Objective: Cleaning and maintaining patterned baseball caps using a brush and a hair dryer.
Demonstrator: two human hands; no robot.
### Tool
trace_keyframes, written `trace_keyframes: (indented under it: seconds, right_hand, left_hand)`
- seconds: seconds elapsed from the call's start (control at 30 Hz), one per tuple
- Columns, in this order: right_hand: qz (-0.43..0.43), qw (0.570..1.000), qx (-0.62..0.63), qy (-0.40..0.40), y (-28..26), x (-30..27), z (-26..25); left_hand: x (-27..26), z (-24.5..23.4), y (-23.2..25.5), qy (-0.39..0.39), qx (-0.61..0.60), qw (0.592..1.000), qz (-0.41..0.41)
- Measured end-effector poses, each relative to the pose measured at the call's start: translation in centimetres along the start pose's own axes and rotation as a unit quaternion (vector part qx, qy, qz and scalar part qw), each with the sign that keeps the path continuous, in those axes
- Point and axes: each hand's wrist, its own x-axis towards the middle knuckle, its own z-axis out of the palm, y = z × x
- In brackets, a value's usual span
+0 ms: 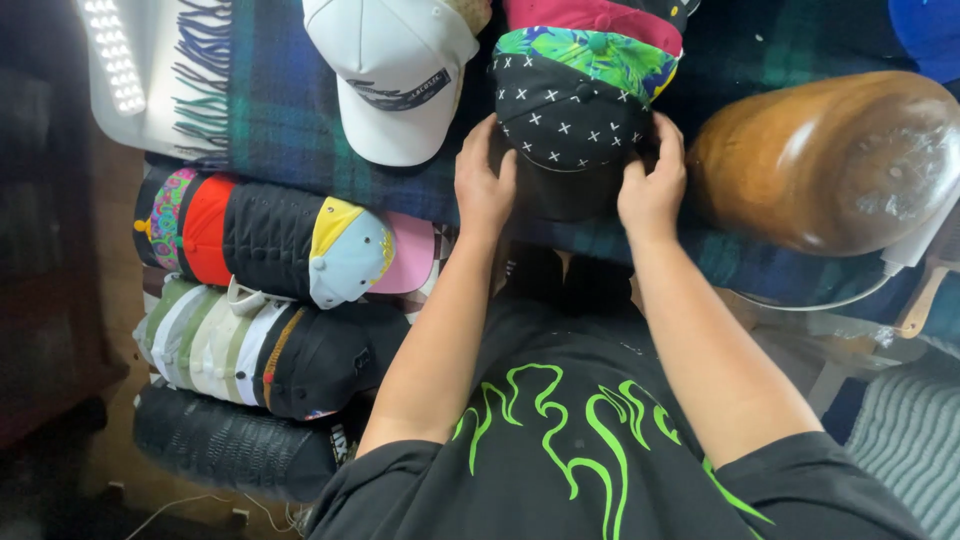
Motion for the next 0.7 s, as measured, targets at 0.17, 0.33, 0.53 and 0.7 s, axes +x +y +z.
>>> trace_keyframes:
  seconds: [0.17,0.33,0.53,0.7]
  right_hand:
    - [-0.041,0.991,-0.072,-0.101,0.5,4.1,-2.8]
    - [-0.033,0.986,-0.013,-0.164,-0.1,7.1,-4.0]
    - [0.023,0.974,-0.015,-0.224,-3.9,7.4,-5.2]
    - [0.064,0.959,-0.103,-0.256,-3.6,7.8,-5.1]
  left_hand:
    - [-0.7,0.8,-0.6,-0.047,0.184,0.98,0.054]
    - [-0.7,0.3,0.6,-0.043,0.174,0.981,0.073]
    - [-3.8,2.2,4.7,-0.076,0.227,0.967,-0.087]
    - [-5.9,4.2,4.0,-0.022,0.374,0.927,-0.007]
